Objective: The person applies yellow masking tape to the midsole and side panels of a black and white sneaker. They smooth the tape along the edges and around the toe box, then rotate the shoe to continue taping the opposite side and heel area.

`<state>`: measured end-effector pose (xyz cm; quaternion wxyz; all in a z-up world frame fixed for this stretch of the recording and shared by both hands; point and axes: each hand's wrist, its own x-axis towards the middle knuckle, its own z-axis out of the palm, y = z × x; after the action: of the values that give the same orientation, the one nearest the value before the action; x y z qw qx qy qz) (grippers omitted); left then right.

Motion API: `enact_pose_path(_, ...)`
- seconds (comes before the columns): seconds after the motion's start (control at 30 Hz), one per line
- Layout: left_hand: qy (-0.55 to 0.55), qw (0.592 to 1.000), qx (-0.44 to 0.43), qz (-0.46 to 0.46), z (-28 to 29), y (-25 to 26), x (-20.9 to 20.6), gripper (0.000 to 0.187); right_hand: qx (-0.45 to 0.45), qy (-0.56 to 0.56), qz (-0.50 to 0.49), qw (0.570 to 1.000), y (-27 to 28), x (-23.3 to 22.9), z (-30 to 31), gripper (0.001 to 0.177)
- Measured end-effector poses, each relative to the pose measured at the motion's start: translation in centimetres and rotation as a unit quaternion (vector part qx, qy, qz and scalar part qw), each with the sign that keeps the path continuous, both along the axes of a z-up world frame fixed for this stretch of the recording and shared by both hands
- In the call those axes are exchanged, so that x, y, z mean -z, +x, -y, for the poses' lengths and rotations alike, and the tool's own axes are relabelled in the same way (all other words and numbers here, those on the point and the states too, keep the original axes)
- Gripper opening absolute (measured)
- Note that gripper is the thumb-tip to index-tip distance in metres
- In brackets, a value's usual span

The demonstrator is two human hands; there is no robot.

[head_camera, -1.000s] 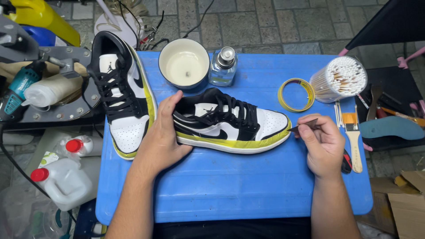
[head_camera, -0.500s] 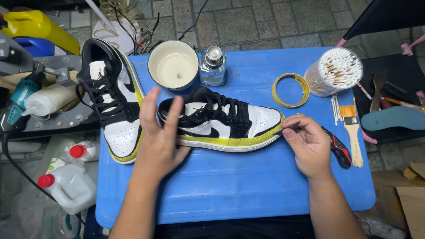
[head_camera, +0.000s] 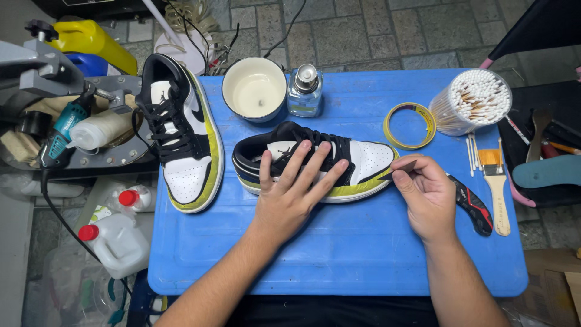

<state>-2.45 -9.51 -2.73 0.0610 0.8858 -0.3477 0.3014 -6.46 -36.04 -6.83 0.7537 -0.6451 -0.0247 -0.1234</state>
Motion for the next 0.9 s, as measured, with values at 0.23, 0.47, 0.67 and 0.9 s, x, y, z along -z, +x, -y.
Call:
enact_pose_path(0.23, -0.036, 0.98, 0.052, -0.19, -1.3, 1.7, -4.3, 0.079, -0.026, 0.035, 0.015, 0.999, -0.3, -0.6, -0.3, 0.013)
enact_pose_path(0.47, -0.025, 0.985, 0.055, -0.164, -0.9, 1.7, -5.8, 0.08, -0.089, -0.047, 0.009, 0.995, 0.4, -2.6, -0.9, 0.014)
enact_pose_path(0.67, -0.072, 0.973, 0.125, -0.181, 0.8, 2.1, -4.6, 0.079, -0.145, -0.185, 0.019, 0.972, 2.5, -5.8, -1.4, 0.014)
enact_pose_path(0.9, -0.077, 0.972, 0.162, -0.152, -0.4, 2.7, -4.2, 0.07, -0.193, -0.272, 0.0, 0.943, 4.0, -7.9, -2.0, 0.017)
